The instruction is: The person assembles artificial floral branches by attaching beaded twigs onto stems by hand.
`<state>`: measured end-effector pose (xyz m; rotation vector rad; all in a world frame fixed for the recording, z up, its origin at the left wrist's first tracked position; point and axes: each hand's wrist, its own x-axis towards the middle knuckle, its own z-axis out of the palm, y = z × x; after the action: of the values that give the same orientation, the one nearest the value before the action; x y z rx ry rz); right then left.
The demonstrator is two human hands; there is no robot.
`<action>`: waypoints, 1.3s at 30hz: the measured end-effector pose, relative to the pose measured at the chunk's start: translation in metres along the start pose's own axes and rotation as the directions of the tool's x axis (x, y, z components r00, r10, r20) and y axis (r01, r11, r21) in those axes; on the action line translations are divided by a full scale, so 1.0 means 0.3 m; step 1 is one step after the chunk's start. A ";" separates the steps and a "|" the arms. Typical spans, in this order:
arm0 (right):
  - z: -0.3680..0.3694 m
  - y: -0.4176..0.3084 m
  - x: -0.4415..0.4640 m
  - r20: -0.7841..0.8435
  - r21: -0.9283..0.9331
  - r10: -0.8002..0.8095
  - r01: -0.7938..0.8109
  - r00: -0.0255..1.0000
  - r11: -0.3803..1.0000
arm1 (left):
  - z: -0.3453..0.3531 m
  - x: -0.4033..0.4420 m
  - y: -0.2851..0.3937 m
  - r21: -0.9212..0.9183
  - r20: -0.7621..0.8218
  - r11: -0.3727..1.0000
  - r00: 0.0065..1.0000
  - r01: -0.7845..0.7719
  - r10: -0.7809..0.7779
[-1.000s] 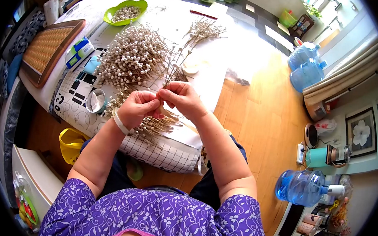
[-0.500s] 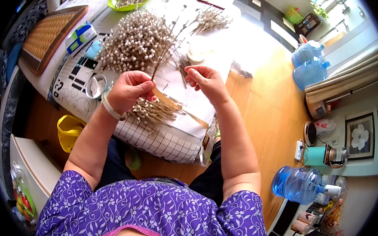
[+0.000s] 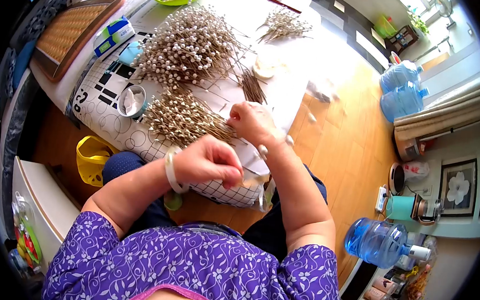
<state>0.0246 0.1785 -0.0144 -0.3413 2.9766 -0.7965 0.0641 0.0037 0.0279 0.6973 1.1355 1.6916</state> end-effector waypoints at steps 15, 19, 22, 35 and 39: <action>-0.026 -0.023 -0.003 0.055 -0.002 -0.030 0.030 0.998 1.000 | 0.050 0.024 -0.084 0.008 0.153 0.991 0.979 0.136 -0.135; -0.073 -0.026 -0.028 0.059 0.220 0.022 -0.035 0.998 0.975 | 0.051 0.027 -0.096 -0.015 0.157 0.989 0.977 0.148 -0.144; -0.091 -0.002 -0.036 0.139 0.493 0.044 -0.108 0.989 0.863 | 0.045 0.035 -0.103 0.016 0.163 0.988 0.975 0.151 -0.152; -0.070 0.065 -0.150 0.192 0.382 0.362 -0.409 0.912 0.829 | 0.076 0.038 -0.141 -0.027 0.228 0.984 0.959 0.179 -0.168; -0.033 0.040 -0.139 -0.168 0.015 0.111 -0.110 0.980 0.994 | 0.086 0.028 -0.142 -0.016 0.253 0.983 0.952 0.183 -0.173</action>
<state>0.0620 0.2027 -0.0124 -0.1122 3.1145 -0.8617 0.0991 0.0262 -0.0008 0.7380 0.9548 1.4251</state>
